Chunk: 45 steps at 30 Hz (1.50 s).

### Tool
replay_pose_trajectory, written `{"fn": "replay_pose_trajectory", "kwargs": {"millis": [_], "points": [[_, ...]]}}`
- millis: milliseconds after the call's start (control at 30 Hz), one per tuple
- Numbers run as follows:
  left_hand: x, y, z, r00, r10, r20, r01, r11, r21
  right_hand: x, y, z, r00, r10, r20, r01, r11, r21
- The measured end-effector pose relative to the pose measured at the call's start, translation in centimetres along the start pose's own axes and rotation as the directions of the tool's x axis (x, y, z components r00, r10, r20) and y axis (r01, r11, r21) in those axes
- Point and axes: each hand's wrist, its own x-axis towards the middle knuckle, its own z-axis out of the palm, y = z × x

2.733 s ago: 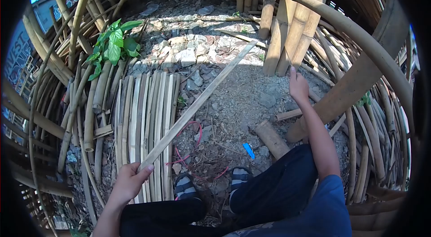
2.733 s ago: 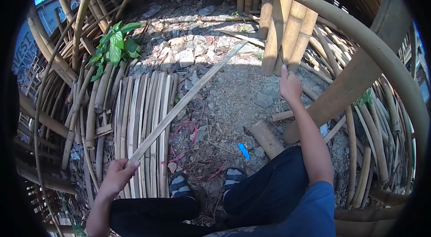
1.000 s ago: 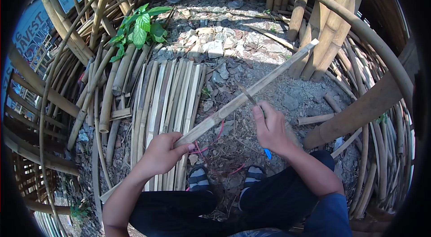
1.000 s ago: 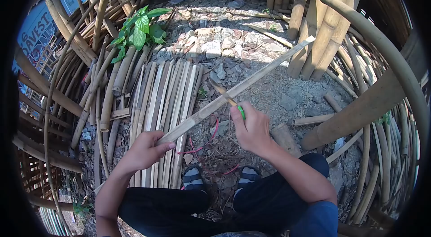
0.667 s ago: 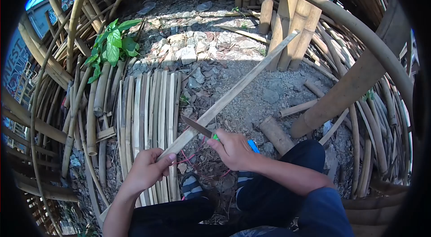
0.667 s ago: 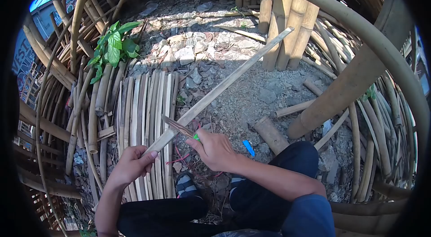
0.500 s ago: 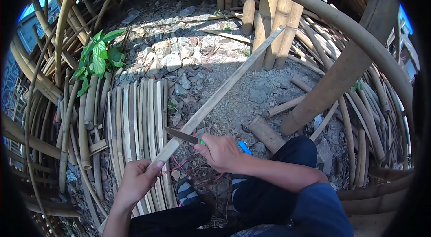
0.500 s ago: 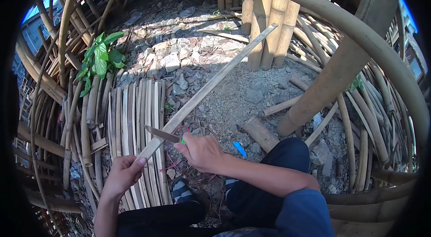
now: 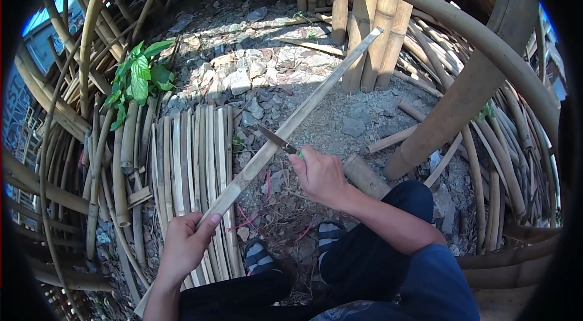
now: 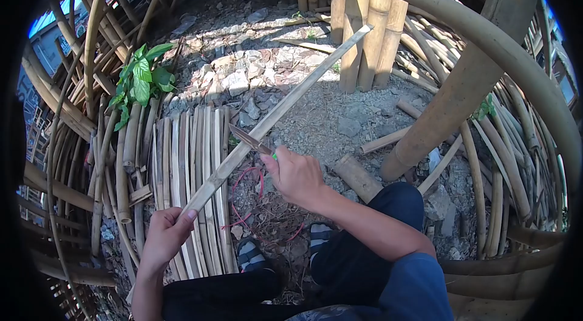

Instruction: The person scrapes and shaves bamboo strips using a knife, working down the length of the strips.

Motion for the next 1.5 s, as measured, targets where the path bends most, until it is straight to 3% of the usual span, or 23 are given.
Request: {"fn": "replay_pose_trajectory", "kwargs": {"millis": [67, 133, 167, 233, 333, 667, 733, 800, 900, 967, 1033, 1100, 1433, 1500], "points": [[0.1, 0.0, 0.3, 1.0, 0.007, 0.015, -0.006, 1.0, -0.017, -0.8, -1.1, 0.2, 0.998, -0.029, 0.057, 0.017, 0.979, 0.203], [0.4, -0.3, 0.5, 1.0, 0.013, 0.028, -0.012, 0.999, -0.038, -1.9, -3.2, 0.4, 0.982, -0.167, 0.089, 0.142, 0.96, 0.24], [0.5, -0.4, 0.7, 0.999, 0.002, 0.035, 0.0, 0.998, -0.055, -1.9, -3.2, 0.7, 0.985, -0.152, 0.079, 0.132, 0.968, 0.215], [0.4, 0.3, 0.9, 0.999, 0.013, 0.05, -0.011, 0.999, -0.043, -1.9, -2.5, 1.4, 0.949, -0.31, -0.062, 0.316, 0.935, 0.163], [0.5, 0.0, 1.0, 1.0, -0.001, 0.024, 0.002, 0.998, -0.057, -1.6, -1.7, 1.2, 0.933, -0.358, -0.045, 0.36, 0.931, 0.058], [-0.3, 1.0, 0.7, 0.999, 0.044, 0.007, -0.044, 0.999, 0.012, -0.5, -1.6, 0.8, 0.884, -0.441, -0.154, 0.449, 0.893, 0.02], [-0.7, 0.3, 0.1, 1.0, 0.003, -0.024, -0.003, 1.0, 0.0, -0.8, -1.3, 0.8, 0.962, -0.237, -0.133, 0.231, 0.971, -0.058], [-1.1, -0.3, -0.7, 0.999, -0.032, -0.02, 0.031, 0.998, -0.062, 1.5, 1.9, -0.9, 0.983, 0.163, -0.084, -0.167, 0.984, -0.055], [-1.9, -1.0, -1.1, 0.999, -0.033, -0.037, 0.033, 0.999, -0.003, 2.0, 4.2, -2.4, 0.989, 0.132, -0.068, -0.138, 0.986, -0.091], [-1.5, -1.0, -0.9, 0.997, -0.071, -0.015, 0.07, 0.995, -0.072, 0.7, 2.0, -2.4, 0.991, 0.133, -0.025, -0.132, 0.991, 0.035], [-1.4, -0.7, -0.7, 0.999, -0.037, 0.029, 0.039, 0.996, -0.083, -1.2, -1.5, -1.7, 0.996, 0.009, 0.085, -0.019, 0.993, 0.118], [-1.5, -0.4, -0.4, 0.998, -0.045, 0.038, 0.048, 0.994, -0.097, -2.6, -3.8, -0.6, 0.992, -0.107, 0.067, 0.092, 0.975, 0.203], [-1.5, -0.4, -0.1, 0.998, -0.049, 0.046, 0.052, 0.997, -0.056, -2.2, -3.0, 0.5, 0.97, -0.243, 0.026, 0.236, 0.96, 0.153], [-1.6, -0.4, -0.2, 0.998, -0.05, 0.037, 0.051, 0.998, -0.044, -1.5, -1.7, 0.7, 0.966, -0.25, -0.074, 0.253, 0.966, 0.048]]}}
